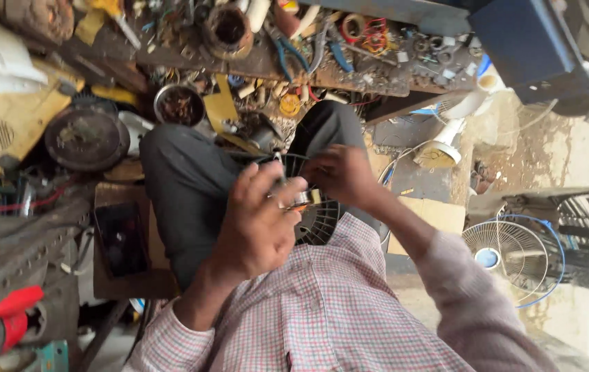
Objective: The person works on a small electric motor rotor, repeatedly tapping and adjusting the copper windings with a small metal tool. They then cut a strip of yellow insulating tape with scissors and wrap it around the rotor windings.
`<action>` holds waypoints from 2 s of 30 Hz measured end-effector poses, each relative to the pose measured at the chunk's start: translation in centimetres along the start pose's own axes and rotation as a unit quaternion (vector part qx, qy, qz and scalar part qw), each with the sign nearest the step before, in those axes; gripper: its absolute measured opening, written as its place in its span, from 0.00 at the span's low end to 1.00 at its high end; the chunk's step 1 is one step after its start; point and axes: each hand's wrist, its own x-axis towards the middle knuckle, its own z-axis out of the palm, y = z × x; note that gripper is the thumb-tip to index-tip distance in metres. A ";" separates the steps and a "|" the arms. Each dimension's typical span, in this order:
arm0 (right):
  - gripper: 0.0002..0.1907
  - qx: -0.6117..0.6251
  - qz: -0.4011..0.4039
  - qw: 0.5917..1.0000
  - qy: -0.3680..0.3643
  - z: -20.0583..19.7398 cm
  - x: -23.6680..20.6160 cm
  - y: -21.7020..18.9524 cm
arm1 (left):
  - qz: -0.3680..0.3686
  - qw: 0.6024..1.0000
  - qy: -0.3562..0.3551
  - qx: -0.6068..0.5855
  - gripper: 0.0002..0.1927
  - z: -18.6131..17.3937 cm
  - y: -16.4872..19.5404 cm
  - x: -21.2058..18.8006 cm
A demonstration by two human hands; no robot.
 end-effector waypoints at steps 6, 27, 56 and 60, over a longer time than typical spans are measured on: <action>0.01 -0.170 -0.086 0.977 0.092 0.1 2.3 -0.5 | -0.278 0.938 -0.079 -0.192 0.14 1.5 -5.7 4.3; 0.03 -0.188 -0.155 0.963 0.114 -2.9 3.8 -1.3 | -0.215 0.952 -0.055 -0.210 0.15 2.1 -6.9 4.7; 0.08 0.228 0.137 0.964 0.031 -0.4 1.8 4.5 | -0.032 0.999 0.016 0.038 0.10 0.7 1.6 -2.1; 0.09 0.113 0.094 0.985 0.088 -0.6 4.9 2.8 | -0.272 0.901 0.162 -0.296 0.06 0.5 0.2 1.2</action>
